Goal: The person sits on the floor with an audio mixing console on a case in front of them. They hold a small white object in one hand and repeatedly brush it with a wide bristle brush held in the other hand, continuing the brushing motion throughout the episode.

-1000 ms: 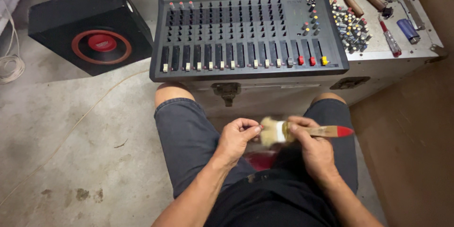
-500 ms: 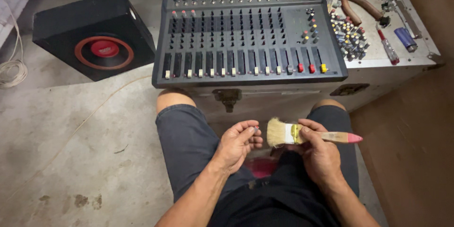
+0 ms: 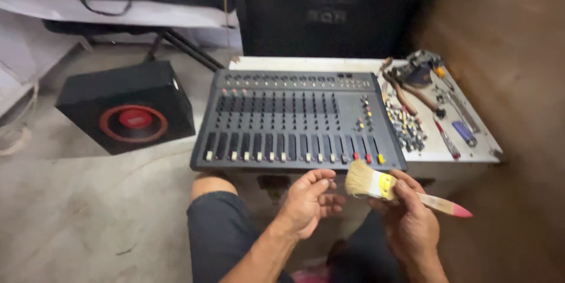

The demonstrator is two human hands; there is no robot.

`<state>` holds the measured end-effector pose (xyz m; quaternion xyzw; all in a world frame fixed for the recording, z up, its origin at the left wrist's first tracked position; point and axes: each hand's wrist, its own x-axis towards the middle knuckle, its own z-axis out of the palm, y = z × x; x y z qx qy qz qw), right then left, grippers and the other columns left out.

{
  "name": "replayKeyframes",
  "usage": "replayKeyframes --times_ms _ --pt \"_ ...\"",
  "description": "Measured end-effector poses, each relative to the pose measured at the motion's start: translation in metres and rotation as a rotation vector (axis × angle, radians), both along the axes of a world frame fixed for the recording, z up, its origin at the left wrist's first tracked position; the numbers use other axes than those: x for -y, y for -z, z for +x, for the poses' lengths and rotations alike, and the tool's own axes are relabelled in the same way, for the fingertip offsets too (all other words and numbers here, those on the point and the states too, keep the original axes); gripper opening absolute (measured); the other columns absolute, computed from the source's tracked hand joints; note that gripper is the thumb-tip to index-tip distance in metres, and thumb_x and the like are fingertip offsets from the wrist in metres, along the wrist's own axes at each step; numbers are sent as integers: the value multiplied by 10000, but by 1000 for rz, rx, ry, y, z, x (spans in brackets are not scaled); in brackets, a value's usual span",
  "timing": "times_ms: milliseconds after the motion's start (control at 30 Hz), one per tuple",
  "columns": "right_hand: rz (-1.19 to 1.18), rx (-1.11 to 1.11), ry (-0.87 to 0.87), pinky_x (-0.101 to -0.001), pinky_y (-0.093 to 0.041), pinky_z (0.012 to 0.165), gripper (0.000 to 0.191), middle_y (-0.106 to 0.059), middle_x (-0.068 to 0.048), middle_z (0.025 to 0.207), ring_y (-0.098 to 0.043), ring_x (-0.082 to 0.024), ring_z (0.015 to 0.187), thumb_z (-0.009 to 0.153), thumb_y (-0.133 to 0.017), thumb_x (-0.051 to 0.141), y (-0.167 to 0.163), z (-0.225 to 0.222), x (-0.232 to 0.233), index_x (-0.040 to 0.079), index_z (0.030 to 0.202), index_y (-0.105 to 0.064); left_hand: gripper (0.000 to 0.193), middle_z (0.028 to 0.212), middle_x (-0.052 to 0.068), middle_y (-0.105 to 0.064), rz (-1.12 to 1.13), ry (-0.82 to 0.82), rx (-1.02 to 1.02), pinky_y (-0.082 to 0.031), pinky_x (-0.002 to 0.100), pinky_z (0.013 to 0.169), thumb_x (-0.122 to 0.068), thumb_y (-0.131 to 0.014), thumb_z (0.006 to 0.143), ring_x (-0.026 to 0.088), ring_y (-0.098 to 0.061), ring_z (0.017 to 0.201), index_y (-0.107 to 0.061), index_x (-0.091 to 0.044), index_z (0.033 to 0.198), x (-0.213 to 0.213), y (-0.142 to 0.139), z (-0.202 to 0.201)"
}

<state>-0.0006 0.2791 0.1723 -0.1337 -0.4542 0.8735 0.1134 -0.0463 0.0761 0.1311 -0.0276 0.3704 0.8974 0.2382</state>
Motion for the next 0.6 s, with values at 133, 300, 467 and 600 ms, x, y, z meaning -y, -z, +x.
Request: replayKeyframes --times_ms 133,300,467,600 --pt "-10 -77 9 -441 -587 777 336 -687 -130 1149 -697 -261 997 1025 -520 205 -21 3 4 38 1310 -583 135 989 44 -675 34 -46 -4 -596 357 699 -173 -606 1011 211 -705 808 -581 -135 1138 -5 -26 2" --pt "-23 -140 11 -450 -600 798 326 -678 -126 1118 -696 -280 992 1030 -531 207 -31 0 -3 44 1308 -579 118 982 68 -722 91 -89 12 -584 348 697 -191 -641 992 198 -702 803 -571 -136 1069 -13 -27 -8" --pt "381 -79 71 -414 -556 744 366 -702 -179 1067 -659 -259 888 1004 -612 165 -19 -23 -6 -24 1316 -633 183 954 55 -705 63 -121 -49 -583 328 749 -214 -712 990 161 -694 838 -594 -101 1071 -40 -13 -31" --pt "574 -200 361 -366 -628 824 375 -676 -127 1186 -700 -183 990 995 -643 168 1 -47 -30 -37 1304 -591 191 950 65 -750 -89 -117 16 -576 308 732 -221 -708 937 158 -708 828 -606 -98 1041 -52 -7 -54"
